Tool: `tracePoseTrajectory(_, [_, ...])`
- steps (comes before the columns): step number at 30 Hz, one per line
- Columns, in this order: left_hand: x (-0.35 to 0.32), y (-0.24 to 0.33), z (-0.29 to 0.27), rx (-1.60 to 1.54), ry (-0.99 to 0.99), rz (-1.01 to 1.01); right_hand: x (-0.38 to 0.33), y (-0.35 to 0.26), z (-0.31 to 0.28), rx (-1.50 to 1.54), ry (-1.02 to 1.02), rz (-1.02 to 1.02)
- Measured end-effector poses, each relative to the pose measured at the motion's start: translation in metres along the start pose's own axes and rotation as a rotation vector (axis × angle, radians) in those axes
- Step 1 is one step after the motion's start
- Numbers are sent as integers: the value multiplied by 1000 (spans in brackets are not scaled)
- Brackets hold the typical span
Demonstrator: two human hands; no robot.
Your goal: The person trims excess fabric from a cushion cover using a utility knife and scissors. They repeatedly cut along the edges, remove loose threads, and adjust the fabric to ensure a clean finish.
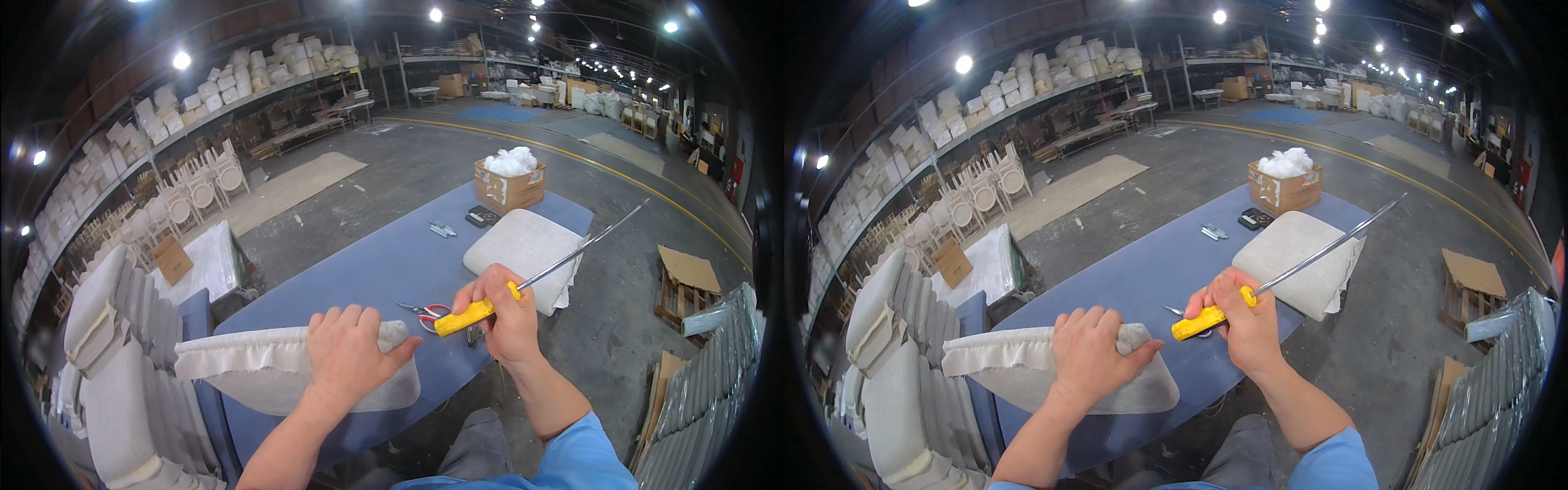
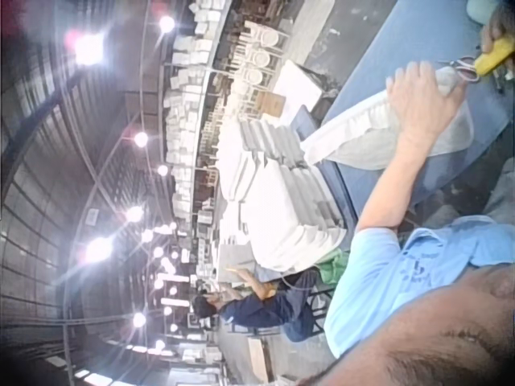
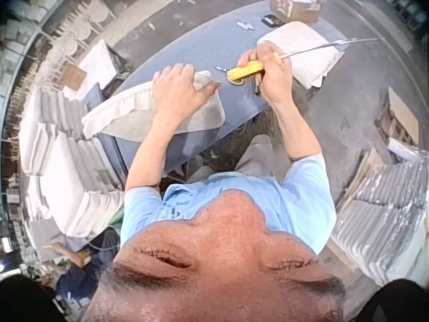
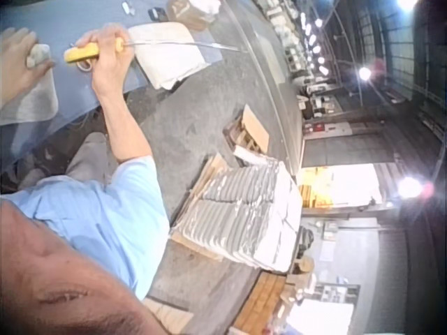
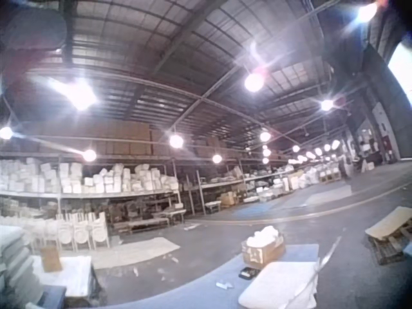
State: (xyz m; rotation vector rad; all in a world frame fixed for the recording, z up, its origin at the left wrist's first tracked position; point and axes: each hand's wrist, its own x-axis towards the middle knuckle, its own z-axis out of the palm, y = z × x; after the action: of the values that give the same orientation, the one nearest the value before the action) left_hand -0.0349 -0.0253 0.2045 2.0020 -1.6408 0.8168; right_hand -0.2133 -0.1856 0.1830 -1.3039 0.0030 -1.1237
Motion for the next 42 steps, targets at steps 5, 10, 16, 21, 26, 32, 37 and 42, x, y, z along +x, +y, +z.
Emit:
tracePoseTrajectory(5, [-3, 0, -1, 9, 5, -4, 12, -7, 10, -77, 55, -137])
tracePoseTrajectory(10, [-4, 3, 0, -2, 7, 3, 22, 29, -8, -231, 88, -59])
tracePoseTrajectory(16, [-3, 1, -1, 7, -9, 16, 28, 25, -6, 377, 148, 73])
tracePoseTrajectory(21, [0, -2, -2, 6, -19, 27, 40, 15, 10, 554, 33, 89])
tracePoseTrajectory(26, [3, -3, 4, 11, -5, 20, 62, 0, 33, 395, 18, 126])
tracePoseTrajectory(32, [2, -5, 6, 22, 7, 17, 83, -60, 34, 566, -118, -203])
tracePoseTrajectory(37, [4, -6, 8, 19, 29, 33, 81, -69, 37, 610, -182, -302])
tracePoseTrajectory(42, [3, -7, 9, 27, 18, 18, 66, -5, 38, 532, -101, -74])
